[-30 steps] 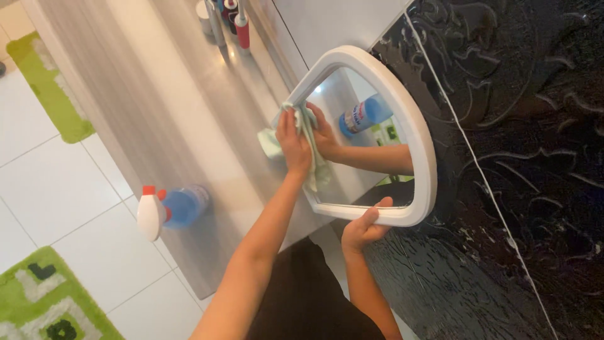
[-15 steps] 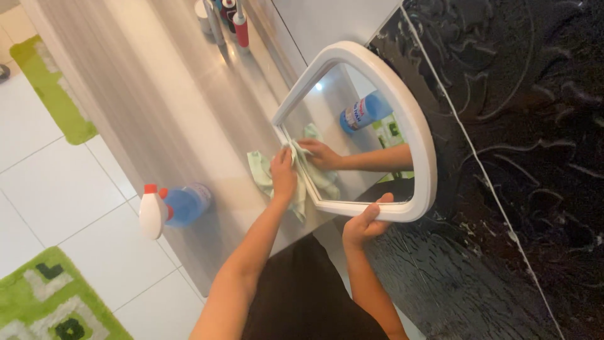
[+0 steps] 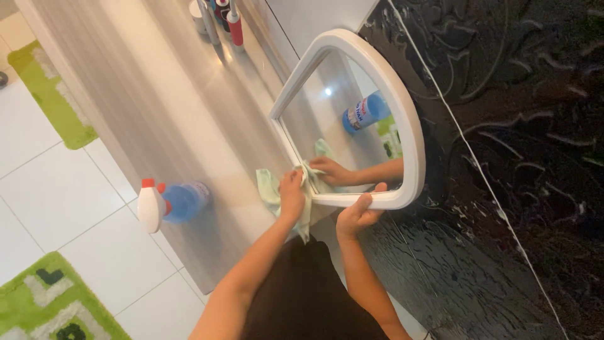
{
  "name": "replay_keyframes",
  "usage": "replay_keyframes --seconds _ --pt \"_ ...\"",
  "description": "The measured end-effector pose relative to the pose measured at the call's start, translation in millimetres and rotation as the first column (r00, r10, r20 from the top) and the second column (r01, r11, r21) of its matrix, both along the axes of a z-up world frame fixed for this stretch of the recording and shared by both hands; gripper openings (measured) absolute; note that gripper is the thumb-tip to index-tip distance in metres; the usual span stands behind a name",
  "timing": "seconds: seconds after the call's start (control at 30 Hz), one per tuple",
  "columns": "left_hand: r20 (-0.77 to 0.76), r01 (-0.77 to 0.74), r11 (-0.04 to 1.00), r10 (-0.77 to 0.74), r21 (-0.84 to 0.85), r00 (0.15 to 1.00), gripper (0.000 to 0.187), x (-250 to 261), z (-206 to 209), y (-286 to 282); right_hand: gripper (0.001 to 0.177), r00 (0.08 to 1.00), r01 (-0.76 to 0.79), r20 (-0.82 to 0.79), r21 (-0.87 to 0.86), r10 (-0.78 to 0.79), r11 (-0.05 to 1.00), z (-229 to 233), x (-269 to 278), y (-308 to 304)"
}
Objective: The person retrieves a spray bottle and a cloth from under the bathroom sink, then sprays and wipes a small wall-mounted mirror repeatedly. They continue wiping the mirror surface with the cloth for the remainder of the clip.
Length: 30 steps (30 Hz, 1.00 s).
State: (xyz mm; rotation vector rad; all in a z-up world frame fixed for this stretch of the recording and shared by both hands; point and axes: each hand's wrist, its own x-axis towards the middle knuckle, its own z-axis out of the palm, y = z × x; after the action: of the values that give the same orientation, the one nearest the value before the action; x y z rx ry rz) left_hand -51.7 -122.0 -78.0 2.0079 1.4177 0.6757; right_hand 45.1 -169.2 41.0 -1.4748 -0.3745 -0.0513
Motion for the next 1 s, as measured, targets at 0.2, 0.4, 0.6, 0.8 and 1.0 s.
replay_keyframes --seconds 0.2,0.4,0.6,0.8,1.0 --pt "0.250 -0.086 0.996 0.083 0.000 0.965 0.053 -13.5 -16.1 19.2 0.042 0.999 -0.037 0.015 -0.006 0.037 0.999 -8.6 -11.6 -2.2" --pt "0.419 -0.253 0.964 0.196 0.085 0.887 0.044 -29.2 -37.9 70.2 0.041 0.997 -0.068 -0.020 0.032 0.069 0.997 0.1 -30.2 -4.2" --pt "0.564 -0.043 0.987 -0.054 0.157 0.824 0.040 9.1 45.1 -22.1 0.042 0.999 -0.053 0.014 0.055 0.052 0.997 -19.6 -23.0 -5.8" --pt "0.487 0.048 0.833 -0.369 0.552 0.792 0.044 45.2 125.9 15.5 0.042 0.989 -0.141 -0.025 0.095 0.144 0.986 23.9 -42.9 2.0" --pt "0.492 -0.067 0.864 -0.219 0.499 0.843 0.042 23.5 128.0 41.2 0.046 0.964 -0.223 -0.136 0.044 0.227 0.974 3.3 -31.3 -11.6"
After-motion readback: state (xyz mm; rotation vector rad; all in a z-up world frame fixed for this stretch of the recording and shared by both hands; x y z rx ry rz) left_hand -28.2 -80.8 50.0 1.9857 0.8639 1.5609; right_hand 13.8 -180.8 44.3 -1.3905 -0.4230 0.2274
